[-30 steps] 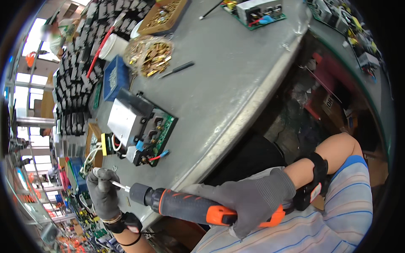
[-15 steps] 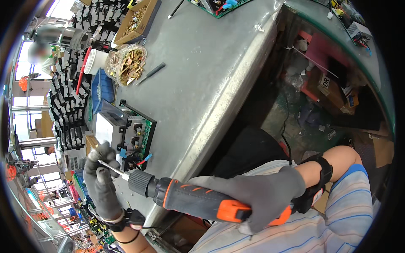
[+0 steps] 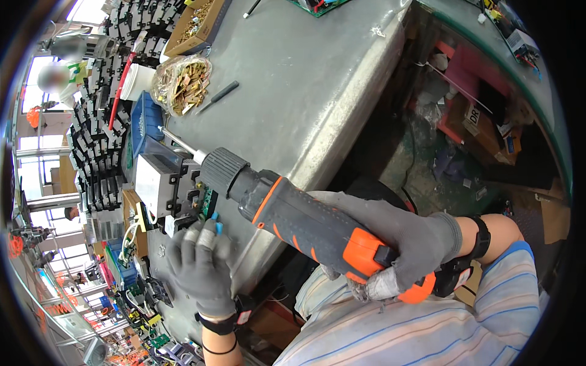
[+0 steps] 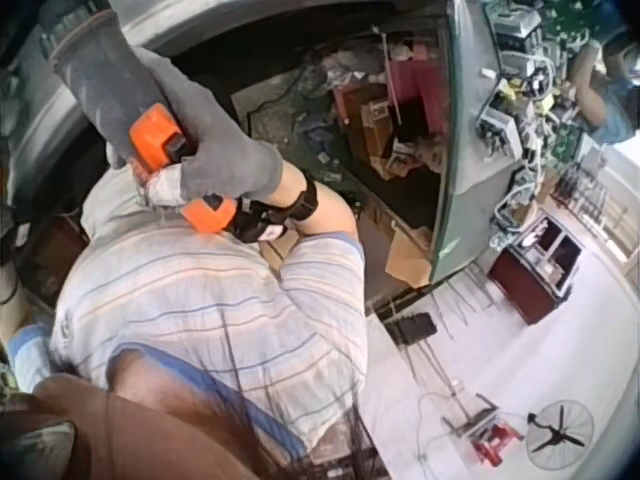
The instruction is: The recorder is assembling electronic power supply units, installing PCB components, and fastening screws using a pneumatic screwdriver.
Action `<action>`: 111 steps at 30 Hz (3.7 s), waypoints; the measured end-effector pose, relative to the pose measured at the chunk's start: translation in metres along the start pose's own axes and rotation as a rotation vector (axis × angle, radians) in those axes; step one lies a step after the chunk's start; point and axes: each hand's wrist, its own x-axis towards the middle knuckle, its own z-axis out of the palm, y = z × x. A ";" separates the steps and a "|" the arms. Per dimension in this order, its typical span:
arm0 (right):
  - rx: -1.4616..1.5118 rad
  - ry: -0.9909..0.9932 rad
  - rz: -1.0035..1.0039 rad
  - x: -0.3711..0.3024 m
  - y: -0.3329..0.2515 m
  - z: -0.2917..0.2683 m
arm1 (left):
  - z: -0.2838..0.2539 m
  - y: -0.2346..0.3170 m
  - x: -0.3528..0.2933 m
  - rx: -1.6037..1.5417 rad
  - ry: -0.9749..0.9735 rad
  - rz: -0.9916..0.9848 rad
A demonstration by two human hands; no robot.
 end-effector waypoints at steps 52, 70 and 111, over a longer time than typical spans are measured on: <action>0.140 -0.136 0.191 0.025 0.036 0.000 | 0.013 -0.073 0.071 -0.657 -0.146 -0.259; 0.156 -0.122 0.152 0.022 0.033 0.003 | 0.019 -0.079 0.067 -0.687 -0.131 -0.270; 0.372 -0.062 0.337 0.023 0.005 0.019 | 0.015 -0.075 0.072 -0.567 -0.131 -0.189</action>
